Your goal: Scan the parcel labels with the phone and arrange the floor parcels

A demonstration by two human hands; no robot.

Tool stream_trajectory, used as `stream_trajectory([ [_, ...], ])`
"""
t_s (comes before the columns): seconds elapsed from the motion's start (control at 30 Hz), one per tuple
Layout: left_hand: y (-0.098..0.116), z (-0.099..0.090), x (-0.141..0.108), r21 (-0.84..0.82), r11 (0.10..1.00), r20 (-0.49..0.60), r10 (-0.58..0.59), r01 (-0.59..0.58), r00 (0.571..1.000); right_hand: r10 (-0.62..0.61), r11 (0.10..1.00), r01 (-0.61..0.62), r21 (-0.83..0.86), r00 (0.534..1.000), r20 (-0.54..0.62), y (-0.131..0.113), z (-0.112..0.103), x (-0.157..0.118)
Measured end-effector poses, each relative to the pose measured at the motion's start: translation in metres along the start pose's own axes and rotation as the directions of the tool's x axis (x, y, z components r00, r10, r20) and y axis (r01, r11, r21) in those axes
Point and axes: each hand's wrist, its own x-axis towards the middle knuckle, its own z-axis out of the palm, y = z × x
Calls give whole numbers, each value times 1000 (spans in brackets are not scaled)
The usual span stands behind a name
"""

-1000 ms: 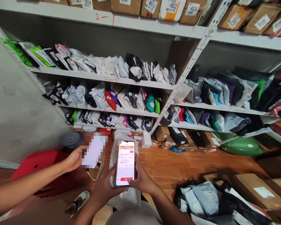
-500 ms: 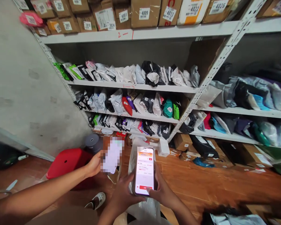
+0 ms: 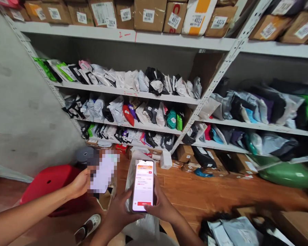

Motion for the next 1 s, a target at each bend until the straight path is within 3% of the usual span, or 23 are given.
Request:
stream_trajectory([
  [0.17, -3, 3, 4, -12, 997, 17, 70, -70, 997, -8, 986, 13, 166, 1000, -27, 4, 2, -2],
  [0.37, 2, 1, 7, -14, 1000, 41, 20, -20, 999, -11, 925, 27, 380, 999, -45, 5, 6, 0],
  [0.47, 1, -2, 8, -89, 995, 94, 50, -42, 994, 50, 891, -8, 454, 995, -82, 4, 7, 0],
  [0.57, 5, -6, 14, -241, 966, 12, -88, 88, 996, 133, 861, -56, 505, 984, -119, 3, 10, 0],
  [0.67, 16, -9, 26, -335, 903, -31, -297, 270, 955, 156, 889, -52, 455, 968, -195, 2, 12, 3],
  [0.8, 36, -13, 39, -369, 886, -41, -316, 280, 948, 156, 931, -50, 361, 950, -271, 1, 14, 5],
  [1.0, 49, -12, 44, -384, 884, -81, -322, 268, 943, 138, 921, -24, 390, 953, -268, 9, 9, 1],
])
